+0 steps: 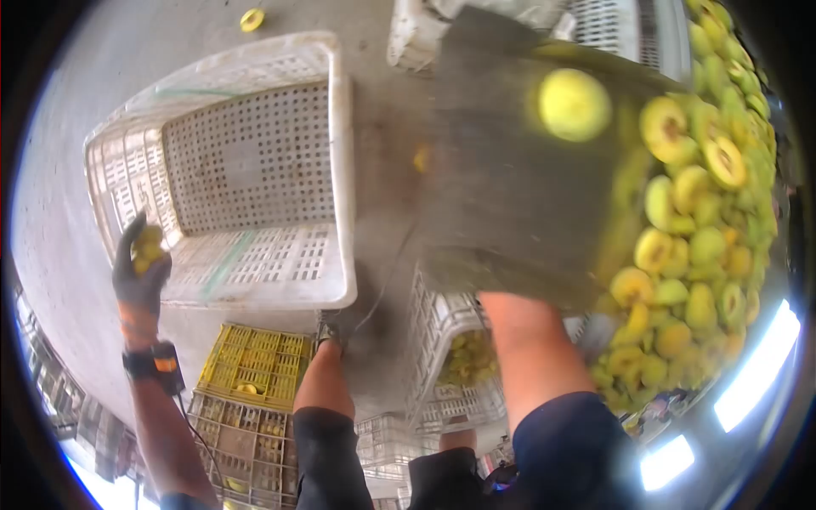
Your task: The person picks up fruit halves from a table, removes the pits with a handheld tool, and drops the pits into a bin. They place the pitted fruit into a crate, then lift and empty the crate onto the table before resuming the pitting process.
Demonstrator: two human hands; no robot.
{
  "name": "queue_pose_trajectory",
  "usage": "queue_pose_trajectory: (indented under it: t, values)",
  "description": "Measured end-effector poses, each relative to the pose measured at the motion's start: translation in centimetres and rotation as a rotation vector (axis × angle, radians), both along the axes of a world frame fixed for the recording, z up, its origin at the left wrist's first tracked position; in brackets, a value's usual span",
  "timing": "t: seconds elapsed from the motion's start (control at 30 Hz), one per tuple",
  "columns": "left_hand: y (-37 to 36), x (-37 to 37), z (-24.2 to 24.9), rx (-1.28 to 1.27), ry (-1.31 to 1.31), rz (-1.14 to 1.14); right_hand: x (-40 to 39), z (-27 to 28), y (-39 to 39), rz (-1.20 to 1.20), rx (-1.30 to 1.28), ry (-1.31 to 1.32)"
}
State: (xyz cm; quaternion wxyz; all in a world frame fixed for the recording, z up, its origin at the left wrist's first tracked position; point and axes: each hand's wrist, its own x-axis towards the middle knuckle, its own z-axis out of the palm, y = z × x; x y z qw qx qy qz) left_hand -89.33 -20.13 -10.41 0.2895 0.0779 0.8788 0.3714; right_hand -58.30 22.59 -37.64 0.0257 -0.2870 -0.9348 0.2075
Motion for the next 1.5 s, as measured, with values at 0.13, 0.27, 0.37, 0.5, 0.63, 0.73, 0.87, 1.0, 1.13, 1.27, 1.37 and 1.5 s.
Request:
queue_pose_trajectory:
  t: [0.13, 0.27, 0.37, 0.5, 0.63, 0.73, 0.87, 1.0, 1.13, 1.27, 1.37, 1.5]
  values:
    - [0.6, 4.8, 7.8, 0.053, -0.023, 0.146, 5.2, 7.2, -0.5, -0.391, -0.076, 0.048]
    - [-0.1, 9.8, 13.8, 0.162, -0.158, 0.175, 9.1, 13.8, -1.9, -0.701, -0.189, 0.099]
    - [0.7, 13.5, 17.6, 0.135, -0.246, 0.131, 11.1, 18.4, -4.1, -0.837, -0.257, 0.142]
    - [3.5, 18.2, 22.6, 0.109, -0.331, 0.114, 11.2, 29.1, -8.8, -0.972, -0.535, 0.089]
    - [3.7, 20.9, 24.7, 0.126, -0.32, -0.053, 12.6, 39.5, -14.0, -0.935, -0.85, 0.257]
    - [5.9, 23.7, 26.9, 0.167, -0.39, -0.113, 16.9, 48.0, -16.9, -0.8, -0.955, 0.454]
    - [9.4, 29.3, 30.3, 0.132, -0.438, -0.22, 27.5, 52.0, -17.6, -0.925, -0.734, 0.398]
    - [12.8, 36.9, 31.3, 0.144, -0.459, -0.447, 37.3, 50.6, -14.7, -0.926, -0.513, 0.345]
    - [13.6, 48.1, 37.0, 0.101, -0.447, -0.474, 46.3, 52.6, -14.2, -1.025, -0.488, 0.578]
    - [10.3, 58.9, 43.1, -0.001, -0.263, -0.572, 59.3, 53.7, -14.3, -1.109, -0.618, 0.519]
    - [9.7, 65.4, 45.5, 0.001, -0.26, -0.589, 69.2, 53.4, -13.7, -1.134, -0.623, 0.379]
    - [9.7, 72.7, 47.8, 0.073, -0.358, -0.543, 82.4, 47.3, -18.7, -1.028, -0.51, 0.185]
